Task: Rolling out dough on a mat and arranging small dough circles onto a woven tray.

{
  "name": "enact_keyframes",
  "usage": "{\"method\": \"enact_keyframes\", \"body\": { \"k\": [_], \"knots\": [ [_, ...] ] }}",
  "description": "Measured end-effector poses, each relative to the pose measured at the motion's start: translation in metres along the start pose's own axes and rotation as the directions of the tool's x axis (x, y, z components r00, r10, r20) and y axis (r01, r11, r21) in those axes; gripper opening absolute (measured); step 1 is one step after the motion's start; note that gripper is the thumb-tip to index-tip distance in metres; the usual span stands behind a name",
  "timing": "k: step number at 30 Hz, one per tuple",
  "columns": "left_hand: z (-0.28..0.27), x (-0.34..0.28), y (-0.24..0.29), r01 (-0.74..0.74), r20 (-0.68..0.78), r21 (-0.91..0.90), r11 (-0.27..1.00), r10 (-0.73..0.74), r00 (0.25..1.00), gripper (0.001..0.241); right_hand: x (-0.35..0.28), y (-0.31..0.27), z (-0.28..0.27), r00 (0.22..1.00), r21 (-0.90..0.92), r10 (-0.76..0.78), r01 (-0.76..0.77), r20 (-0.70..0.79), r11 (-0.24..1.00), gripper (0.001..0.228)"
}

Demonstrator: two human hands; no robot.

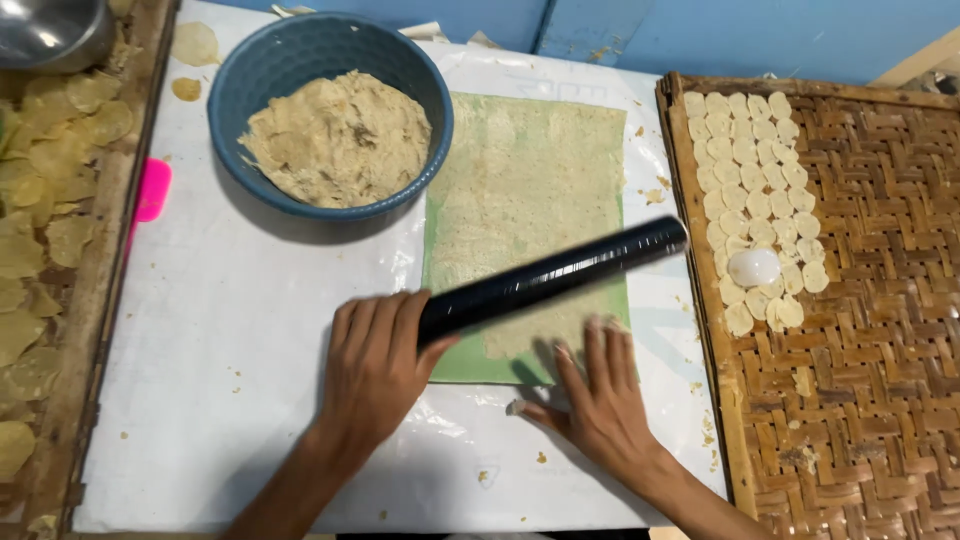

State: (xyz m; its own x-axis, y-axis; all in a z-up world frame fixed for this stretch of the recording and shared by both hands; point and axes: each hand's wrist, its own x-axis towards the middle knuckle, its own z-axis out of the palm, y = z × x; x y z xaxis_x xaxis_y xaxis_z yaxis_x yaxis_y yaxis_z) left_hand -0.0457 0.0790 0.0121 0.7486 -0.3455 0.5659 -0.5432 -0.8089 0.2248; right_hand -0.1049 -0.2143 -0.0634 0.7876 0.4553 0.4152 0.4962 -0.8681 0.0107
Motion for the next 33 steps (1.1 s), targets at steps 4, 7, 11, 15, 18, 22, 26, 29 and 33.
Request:
{"method": "enact_keyframes", "body": {
  "k": [4, 7, 11, 15, 18, 22, 26, 29, 33],
  "knots": [
    [0.015, 0.041, -0.017, -0.021, -0.062, -0.004, 1.000, 0.021, 0.998, 0.051, 0.047, -0.008, -0.018, 0.997, -0.004, 0.027, -0.027, 0.072, 1.000, 0.128],
    [0.044, 0.056, -0.038, -0.045, -0.072, 0.006, 0.999, 0.046, 0.996, 0.051, 0.064, -0.001, -0.028, 0.993, -0.115, 0.062, -0.050, 0.102, 0.992, 0.155],
    [0.065, 0.058, -0.048, -0.048, -0.080, -0.013, 0.999, 0.047, 0.996, 0.050, 0.105, -0.007, -0.064, 0.966, 0.026, 0.109, -0.118, 0.234, 0.993, 0.167],
    [0.049, 0.060, -0.047, -0.018, -0.169, -0.123, 0.992, -0.003, 0.986, 0.043, 0.188, -0.031, -0.098, 0.992, 0.221, -0.062, 0.037, 0.106, 0.975, 0.093],
    [0.070, 0.048, -0.064, -0.006, -0.179, -0.057, 0.998, -0.005, 0.984, 0.044, 0.272, -0.040, -0.086, 0.984, 0.254, -0.165, 0.178, -0.071, 0.951, 0.052],
    [0.098, 0.043, -0.073, 0.007, -0.367, 0.105, 0.994, 0.032, 0.930, 0.042, 0.344, -0.014, 0.013, 0.988, 0.246, -0.133, 0.109, 0.083, 0.963, 0.045],
    [0.093, 0.047, -0.070, 0.030, -0.370, 0.097, 0.995, 0.008, 0.929, 0.039, 0.367, 0.001, 0.083, 0.979, 0.157, -0.032, 0.000, 0.202, 0.988, 0.015],
    [0.093, 0.048, -0.067, 0.035, -0.368, 0.096, 0.995, 0.003, 0.930, 0.040, 0.364, -0.001, 0.082, 0.986, 0.123, -0.006, -0.015, 0.169, 0.992, 0.011],
    [0.107, 0.046, -0.068, 0.055, -0.367, 0.065, 0.996, -0.028, 0.930, 0.043, 0.361, -0.010, 0.052, 0.980, 0.257, 0.035, -0.085, 0.195, 0.963, 0.013]
  ]
}}
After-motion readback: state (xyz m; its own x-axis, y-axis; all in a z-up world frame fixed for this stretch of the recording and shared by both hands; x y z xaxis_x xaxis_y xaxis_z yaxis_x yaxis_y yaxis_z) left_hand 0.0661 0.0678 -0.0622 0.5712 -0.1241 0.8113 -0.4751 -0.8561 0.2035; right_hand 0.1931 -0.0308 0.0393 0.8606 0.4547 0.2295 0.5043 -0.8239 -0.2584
